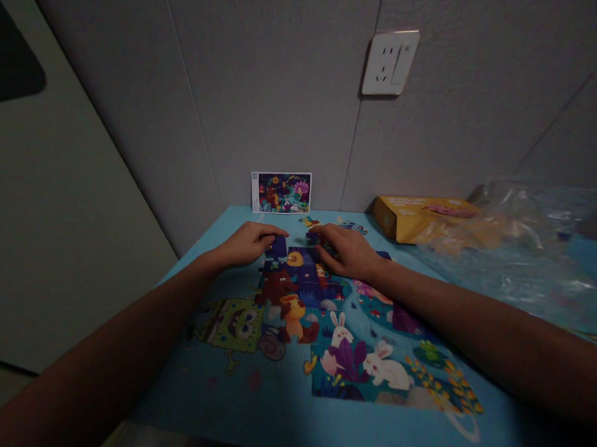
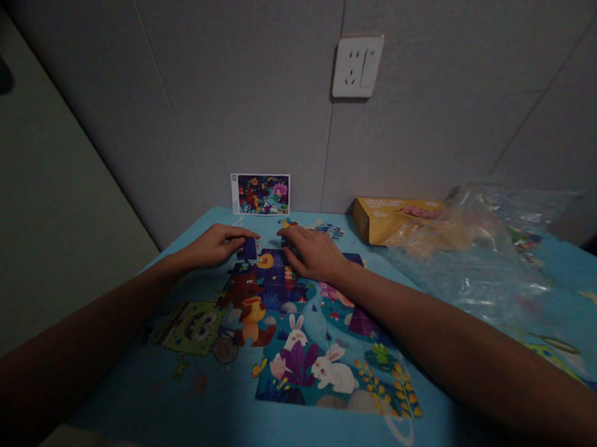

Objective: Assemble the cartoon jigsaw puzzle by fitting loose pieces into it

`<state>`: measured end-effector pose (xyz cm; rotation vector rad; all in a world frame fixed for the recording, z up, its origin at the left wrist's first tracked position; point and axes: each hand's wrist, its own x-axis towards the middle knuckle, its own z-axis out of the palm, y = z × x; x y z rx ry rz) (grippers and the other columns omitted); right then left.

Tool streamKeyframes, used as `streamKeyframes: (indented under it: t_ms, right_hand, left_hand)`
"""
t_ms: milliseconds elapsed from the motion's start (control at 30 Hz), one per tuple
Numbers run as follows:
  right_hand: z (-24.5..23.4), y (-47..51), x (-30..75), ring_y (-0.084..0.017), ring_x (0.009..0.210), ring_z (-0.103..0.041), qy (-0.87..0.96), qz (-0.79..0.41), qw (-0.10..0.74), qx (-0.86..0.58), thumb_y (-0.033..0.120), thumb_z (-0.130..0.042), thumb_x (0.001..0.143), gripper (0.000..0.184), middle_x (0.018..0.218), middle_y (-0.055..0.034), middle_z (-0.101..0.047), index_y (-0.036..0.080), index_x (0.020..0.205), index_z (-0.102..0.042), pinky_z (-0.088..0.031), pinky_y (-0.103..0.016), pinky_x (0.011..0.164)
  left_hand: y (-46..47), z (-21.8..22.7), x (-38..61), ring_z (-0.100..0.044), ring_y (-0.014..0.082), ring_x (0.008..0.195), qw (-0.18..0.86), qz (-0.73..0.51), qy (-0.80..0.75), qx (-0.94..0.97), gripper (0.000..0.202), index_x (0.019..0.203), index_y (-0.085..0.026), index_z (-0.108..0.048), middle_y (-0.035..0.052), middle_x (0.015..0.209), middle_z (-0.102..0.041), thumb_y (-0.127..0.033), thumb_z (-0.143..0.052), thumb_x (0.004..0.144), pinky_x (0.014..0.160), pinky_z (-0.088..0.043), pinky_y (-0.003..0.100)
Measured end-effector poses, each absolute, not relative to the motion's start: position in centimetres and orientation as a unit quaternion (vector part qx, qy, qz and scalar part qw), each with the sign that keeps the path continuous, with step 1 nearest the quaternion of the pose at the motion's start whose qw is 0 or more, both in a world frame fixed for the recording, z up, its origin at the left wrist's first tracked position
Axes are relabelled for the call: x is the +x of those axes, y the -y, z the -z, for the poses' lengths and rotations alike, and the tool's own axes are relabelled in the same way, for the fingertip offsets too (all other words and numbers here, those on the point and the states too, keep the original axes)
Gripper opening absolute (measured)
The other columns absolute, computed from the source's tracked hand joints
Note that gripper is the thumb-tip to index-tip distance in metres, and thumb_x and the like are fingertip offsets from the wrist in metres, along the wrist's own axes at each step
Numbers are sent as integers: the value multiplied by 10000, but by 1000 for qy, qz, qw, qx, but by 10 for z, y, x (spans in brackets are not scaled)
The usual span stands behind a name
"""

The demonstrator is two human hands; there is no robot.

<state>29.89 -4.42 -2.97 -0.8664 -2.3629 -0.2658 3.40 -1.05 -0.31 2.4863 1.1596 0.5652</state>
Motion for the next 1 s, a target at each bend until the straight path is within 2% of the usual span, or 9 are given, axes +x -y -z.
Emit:
streamKeyframes:
  t_ms: [100,333,500,700,833,1000]
  right_hand:
    - [30,45,299,-215,826,-633,890,104,298,-329,241,-458,910,328,1012,-127,-667,120,1208,-524,-495,-334,730]
    - [30,45,299,-208,819,-626,891,100,302,-324,239,-455,911,298,1002,-117,-664,139,1182,-529,-487,-327,729]
    - [29,45,298,-207,816,-621,891,95,298,-330,245,-453,911,291,980,-106,-663,151,1177,-526,-481,-323,726]
    - [29,45,298,-206,812,-618,891,94,294,-333,249,-442,913,288,967,-103,-663,161,1173,-528,-481,-323,724]
    - [29,45,298,-208,816,-620,893,90,294,-329,245,-444,910,296,976,-114,-661,145,1175,-530,-486,-333,740]
    - [28,45,298,-204,804,-617,892,90,294,-330,247,-446,912,288,975,-108,-662,154,1171,-529,-485,-333,735]
  left_hand:
    - [11,2,34,-655,199,976,185,-198,-406,873,399,1185,-183,-693,74,1097,-736,-217,-455,866,894,-476,322]
    - [15,0,34,-643,201,1042,200,-206,-377,881,408,1203,-213,-685,61,1215,-693,-204,-499,840,940,-470,337]
    - [14,1,33,-650,223,1028,208,-211,-367,882,386,1190,-213,-693,78,1197,-700,-236,-516,848,923,-480,366]
    - [14,2,34,-656,215,958,227,-221,-380,869,383,1182,-193,-694,81,1088,-735,-248,-536,838,878,-493,356]
    - [14,2,35,-657,222,944,238,-218,-379,867,378,1161,-165,-701,107,1105,-725,-256,-535,834,845,-500,358]
    - [14,3,36,-653,208,951,246,-205,-369,873,372,1164,-183,-696,91,1148,-715,-261,-546,832,840,-492,338]
